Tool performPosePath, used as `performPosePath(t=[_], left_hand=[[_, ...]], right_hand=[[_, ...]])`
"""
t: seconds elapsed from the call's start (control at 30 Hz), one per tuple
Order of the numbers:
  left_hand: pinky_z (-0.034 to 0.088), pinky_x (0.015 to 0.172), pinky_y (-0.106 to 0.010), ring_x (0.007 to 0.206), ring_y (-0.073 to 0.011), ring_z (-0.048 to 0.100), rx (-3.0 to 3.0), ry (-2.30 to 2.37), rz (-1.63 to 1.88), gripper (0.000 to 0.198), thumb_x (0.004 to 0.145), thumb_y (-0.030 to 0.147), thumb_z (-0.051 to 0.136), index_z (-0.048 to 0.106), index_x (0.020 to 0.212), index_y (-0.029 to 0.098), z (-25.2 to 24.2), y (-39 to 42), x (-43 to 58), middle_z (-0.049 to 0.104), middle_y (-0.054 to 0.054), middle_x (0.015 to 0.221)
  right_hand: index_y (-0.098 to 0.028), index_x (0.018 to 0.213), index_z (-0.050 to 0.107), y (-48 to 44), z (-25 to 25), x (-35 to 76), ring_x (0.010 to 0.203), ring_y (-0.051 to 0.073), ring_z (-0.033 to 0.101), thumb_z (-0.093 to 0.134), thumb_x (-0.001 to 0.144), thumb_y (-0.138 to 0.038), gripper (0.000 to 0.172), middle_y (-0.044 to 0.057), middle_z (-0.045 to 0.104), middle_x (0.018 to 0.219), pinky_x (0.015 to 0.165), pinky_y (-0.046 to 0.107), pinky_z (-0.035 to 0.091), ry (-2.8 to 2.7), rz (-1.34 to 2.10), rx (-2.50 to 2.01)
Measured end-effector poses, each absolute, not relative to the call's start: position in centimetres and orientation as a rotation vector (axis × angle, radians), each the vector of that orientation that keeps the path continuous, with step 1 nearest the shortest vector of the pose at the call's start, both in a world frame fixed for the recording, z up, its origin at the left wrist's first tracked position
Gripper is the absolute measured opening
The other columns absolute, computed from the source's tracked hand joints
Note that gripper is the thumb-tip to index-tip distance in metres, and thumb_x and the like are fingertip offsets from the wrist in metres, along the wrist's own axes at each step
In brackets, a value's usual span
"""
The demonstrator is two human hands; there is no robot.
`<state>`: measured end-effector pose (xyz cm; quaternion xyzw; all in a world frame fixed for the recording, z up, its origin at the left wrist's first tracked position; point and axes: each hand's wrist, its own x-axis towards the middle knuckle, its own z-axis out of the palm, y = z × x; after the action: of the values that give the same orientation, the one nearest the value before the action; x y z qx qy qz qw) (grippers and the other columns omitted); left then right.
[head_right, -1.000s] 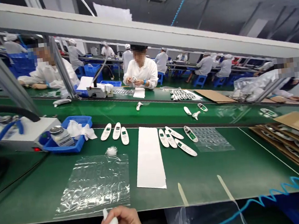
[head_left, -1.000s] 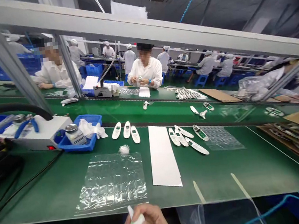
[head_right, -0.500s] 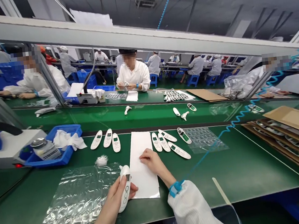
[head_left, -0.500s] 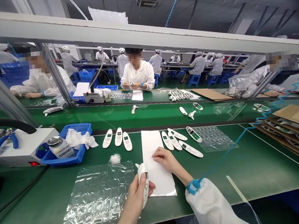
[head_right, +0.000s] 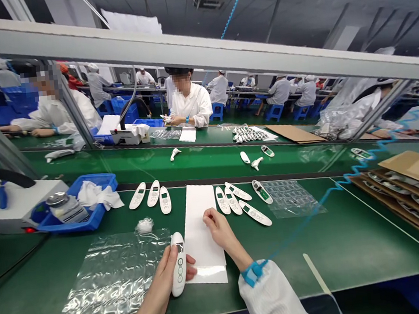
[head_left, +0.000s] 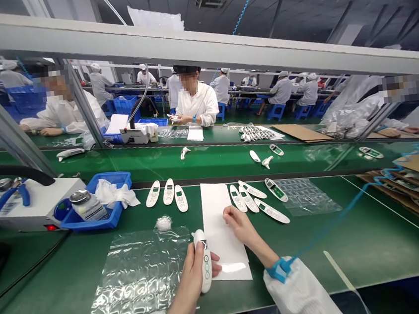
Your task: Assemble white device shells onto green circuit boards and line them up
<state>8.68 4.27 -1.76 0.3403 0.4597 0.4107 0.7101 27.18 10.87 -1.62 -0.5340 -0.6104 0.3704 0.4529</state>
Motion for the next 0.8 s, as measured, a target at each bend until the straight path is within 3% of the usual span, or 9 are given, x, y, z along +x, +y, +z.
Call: performPosePath(t=[0.07,0.17,0.43,0.8], left_hand=[[0.044,0.052,-0.024,0.051,-0.0129,0.055,0.698,0.996,0.914,0.06,0.085,0.073,0.041,0.058,0.09,0.015,-1.5,4.0,8.4,0.066,-0.006,0.074],[0.031,0.044,-0.021,0.042,-0.0103,0.043,0.607,0.935,0.928,0.064,0.085,0.074,0.036,0.058,0.084,0.014,-1.1,3.4,7.9,0.055,-0.001,0.054],[0.028,0.047,-0.023,0.045,-0.0127,0.042,0.637,0.951,0.959,0.061,0.086,0.074,0.035,0.053,0.079,0.017,-0.2,2.4,7.4,0.047,0.002,0.047],[0.025,0.048,-0.024,0.046,-0.0121,0.04,0.695,0.989,0.95,0.064,0.088,0.073,0.026,0.054,0.083,0.015,-0.3,1.8,6.8,0.046,0.002,0.049]], right_hand=[[-0.02,0.075,0.051,9.0,0.3,25.9,0.058,0.013,0.043,0.052,0.087,-0.032,0.017,-0.004,0.047,0.062,0.058,0.027,0.035,-1.455,1.073,-1.237],[-0.02,0.076,0.052,6.0,2.9,23.1,0.06,0.012,0.046,0.055,0.088,-0.032,0.017,-0.003,0.049,0.064,0.059,0.025,0.037,-1.47,1.282,-1.128],[-0.02,0.078,0.055,4.5,3.1,19.9,0.061,0.012,0.051,0.05,0.091,-0.025,0.015,-0.002,0.051,0.074,0.057,0.025,0.039,-1.628,1.135,-1.177],[-0.02,0.079,0.054,4.6,3.1,19.1,0.056,0.011,0.05,0.049,0.093,-0.031,0.018,-0.002,0.051,0.073,0.053,0.025,0.04,-1.59,1.176,-1.182]])
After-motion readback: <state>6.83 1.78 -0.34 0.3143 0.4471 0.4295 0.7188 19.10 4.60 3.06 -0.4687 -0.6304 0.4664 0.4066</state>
